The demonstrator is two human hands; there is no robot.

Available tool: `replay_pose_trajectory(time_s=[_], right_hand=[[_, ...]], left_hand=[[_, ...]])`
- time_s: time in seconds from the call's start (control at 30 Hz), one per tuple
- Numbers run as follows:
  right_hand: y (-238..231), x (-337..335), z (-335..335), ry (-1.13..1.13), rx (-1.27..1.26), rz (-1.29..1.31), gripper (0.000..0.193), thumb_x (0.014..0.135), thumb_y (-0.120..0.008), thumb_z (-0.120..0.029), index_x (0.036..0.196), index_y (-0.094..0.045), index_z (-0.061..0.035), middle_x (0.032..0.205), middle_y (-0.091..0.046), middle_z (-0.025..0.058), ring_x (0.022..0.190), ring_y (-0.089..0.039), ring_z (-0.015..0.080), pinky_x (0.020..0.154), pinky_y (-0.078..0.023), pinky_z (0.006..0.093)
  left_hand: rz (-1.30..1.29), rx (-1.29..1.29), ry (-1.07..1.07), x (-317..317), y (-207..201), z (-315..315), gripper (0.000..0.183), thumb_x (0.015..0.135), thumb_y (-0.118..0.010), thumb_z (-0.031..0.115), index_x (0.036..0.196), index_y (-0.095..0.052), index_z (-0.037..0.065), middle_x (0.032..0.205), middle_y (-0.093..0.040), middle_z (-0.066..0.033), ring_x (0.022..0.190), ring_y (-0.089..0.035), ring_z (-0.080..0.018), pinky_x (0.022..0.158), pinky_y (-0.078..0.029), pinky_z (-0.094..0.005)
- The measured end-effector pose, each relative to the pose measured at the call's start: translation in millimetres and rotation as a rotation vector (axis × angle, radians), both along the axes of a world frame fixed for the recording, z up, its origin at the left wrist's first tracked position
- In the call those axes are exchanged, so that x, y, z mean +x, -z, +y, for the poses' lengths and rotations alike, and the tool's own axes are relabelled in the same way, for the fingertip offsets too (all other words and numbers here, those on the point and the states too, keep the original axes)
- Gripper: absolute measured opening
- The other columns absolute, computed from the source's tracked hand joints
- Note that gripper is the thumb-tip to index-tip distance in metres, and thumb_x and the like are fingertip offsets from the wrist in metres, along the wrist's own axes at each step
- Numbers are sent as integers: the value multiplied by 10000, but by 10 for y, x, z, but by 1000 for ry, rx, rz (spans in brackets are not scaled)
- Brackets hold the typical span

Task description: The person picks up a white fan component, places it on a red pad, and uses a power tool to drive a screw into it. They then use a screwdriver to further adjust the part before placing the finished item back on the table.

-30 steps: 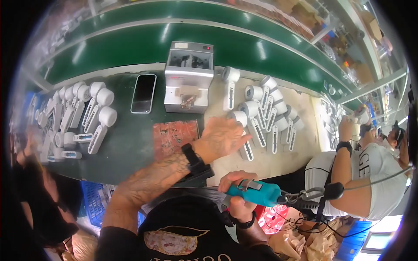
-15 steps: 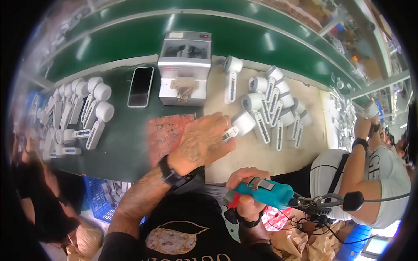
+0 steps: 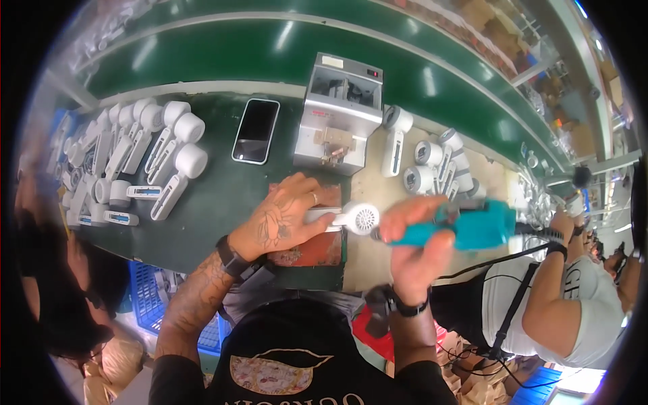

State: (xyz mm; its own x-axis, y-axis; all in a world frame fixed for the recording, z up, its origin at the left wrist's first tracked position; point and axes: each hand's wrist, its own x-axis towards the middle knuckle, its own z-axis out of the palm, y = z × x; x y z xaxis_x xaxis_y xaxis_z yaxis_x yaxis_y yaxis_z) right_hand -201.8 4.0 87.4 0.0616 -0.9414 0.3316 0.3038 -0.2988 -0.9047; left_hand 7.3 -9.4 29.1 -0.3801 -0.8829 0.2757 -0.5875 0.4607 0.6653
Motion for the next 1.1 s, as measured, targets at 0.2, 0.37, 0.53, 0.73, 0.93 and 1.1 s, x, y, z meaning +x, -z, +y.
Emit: replay_pose_trajectory(time_s=[0.2, 0.37, 0.53, 0.73, 0.93, 1.1], right_hand=[[-124, 605, -757, 33, -186, 118, 491, 1008, -544, -481, 1107, -542, 0, 724, -571, 61, 647, -566, 156, 581, -448, 285], [90, 851, -1103, 81, -217, 236, 383, 1028, -540, -396, 1049, -557, -14, 705, -571, 48, 618, -566, 147, 569, -448, 274], [223, 832, -1119, 36, -224, 135, 319, 1040, -519, -336, 1022, -552, -18, 696, -574, 43, 606, -558, 134, 558, -444, 272], [61, 636, -643, 11, -77, 242, 424, 1024, -536, -406, 1051, -549, 17, 698, -570, 64, 623, -563, 155, 575, -448, 289], [217, 431, -464, 56, -68, 203, 601, 964, -580, -543, 1090, -525, 42, 706, -551, 76, 627, -539, 169, 580, -448, 304], [269, 464, -470, 8, -40, 172, 596, 963, -585, -536, 1088, -504, 42, 714, -535, 78, 649, -543, 187, 592, -455, 325]], left_hand=[[34, -67, 23, 116, 45, 85, 364, 828, -759, 301, 1124, -672, 107, 1038, -618, -77, 1016, -586, -297, 897, -481, -427], [79, -61, 37, 189, 139, 47, 456, 837, -734, 297, 1233, -611, 108, 998, -577, -96, 981, -573, -304, 895, -471, -433], [94, -92, 44, 161, 195, 21, 449, 838, -733, 302, 1234, -617, 124, 995, -569, -90, 963, -569, -304, 869, -476, -436], [99, -98, 29, 180, 194, 17, 477, 824, -744, 287, 1256, -621, 128, 992, -591, -72, 954, -572, -290, 844, -479, -424], [119, -112, 27, 153, 199, -3, 474, 817, -750, 274, 1249, -625, 125, 1012, -608, -68, 941, -577, -285, 837, -477, -421], [99, -89, 28, 164, 186, 16, 472, 818, -751, 269, 1248, -624, 123, 1014, -607, -72, 944, -578, -287, 845, -476, -417]])
